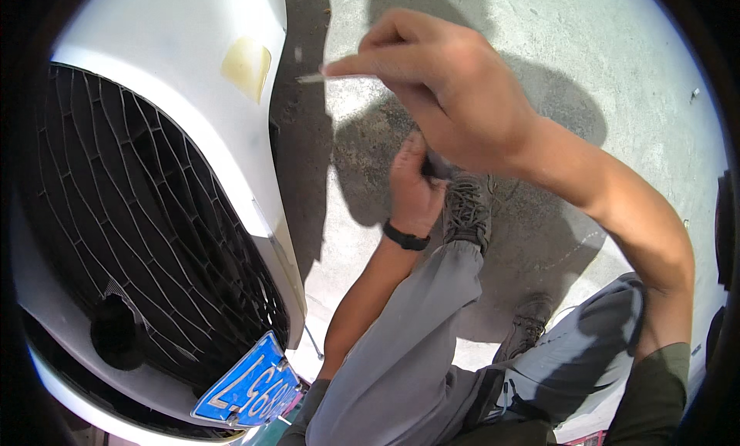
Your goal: The person applies body filler to a damaged area on the front bumper of a white car using a putty knife, then sands the area with sandpaper to smooth the surface.
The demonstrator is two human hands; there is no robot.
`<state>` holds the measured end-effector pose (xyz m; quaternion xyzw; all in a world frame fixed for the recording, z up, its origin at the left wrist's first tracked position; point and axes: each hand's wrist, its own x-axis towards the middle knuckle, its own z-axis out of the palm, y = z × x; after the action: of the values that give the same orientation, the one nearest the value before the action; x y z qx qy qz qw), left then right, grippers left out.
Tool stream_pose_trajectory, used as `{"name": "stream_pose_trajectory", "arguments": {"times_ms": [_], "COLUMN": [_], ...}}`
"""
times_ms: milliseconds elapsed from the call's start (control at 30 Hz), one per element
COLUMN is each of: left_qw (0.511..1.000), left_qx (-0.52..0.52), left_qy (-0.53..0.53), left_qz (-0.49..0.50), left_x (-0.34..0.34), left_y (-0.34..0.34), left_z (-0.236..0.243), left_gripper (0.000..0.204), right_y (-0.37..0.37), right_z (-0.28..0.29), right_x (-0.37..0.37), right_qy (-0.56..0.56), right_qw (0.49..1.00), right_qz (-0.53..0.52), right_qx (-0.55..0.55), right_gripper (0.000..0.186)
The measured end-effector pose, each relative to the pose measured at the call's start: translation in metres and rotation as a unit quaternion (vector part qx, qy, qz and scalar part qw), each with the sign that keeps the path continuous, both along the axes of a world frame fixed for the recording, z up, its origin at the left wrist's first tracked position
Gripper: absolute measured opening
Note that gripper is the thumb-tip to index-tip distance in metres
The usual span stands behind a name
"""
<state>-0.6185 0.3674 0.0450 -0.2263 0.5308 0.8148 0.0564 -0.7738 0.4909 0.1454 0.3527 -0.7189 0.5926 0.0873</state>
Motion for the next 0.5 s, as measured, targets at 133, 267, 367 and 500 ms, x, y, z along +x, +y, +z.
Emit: {"name": "stream_pose_trajectory", "arguments": {"times_ms": [133,267,367,500], "left_qw": [0.981,0.985,0.953,0.941], "left_qx": [0.137,0.146,0.262,0.261], "left_qy": [0.021,0.027,-0.024,-0.049], "left_qz": [0.139,0.093,0.152,0.209], "left_x": [-0.007,-0.008,0.003,0.027], "left_y": [-0.002,-0.009,-0.017,-0.03], "left_z": [0.044,0.064,0.058,0.042], "left_gripper": [0.034,0.035,0.032,0.031], "right_y": [0.035,0.058,0.067,0.041], "right_z": [-0.006,-0.027,-0.056,-0.081], "right_x": [0.024,0.046,0.043,0.022], "right_qy": [0.107,0.13,0.131,0.018], "right_qw": [0.981,0.978,0.973,0.986], "right_qz": [0.159,0.152,0.138,0.053], "right_qx": [0.02,0.062,0.127,0.158], "right_gripper": [0.046,0.047,0.051,0.045]}}
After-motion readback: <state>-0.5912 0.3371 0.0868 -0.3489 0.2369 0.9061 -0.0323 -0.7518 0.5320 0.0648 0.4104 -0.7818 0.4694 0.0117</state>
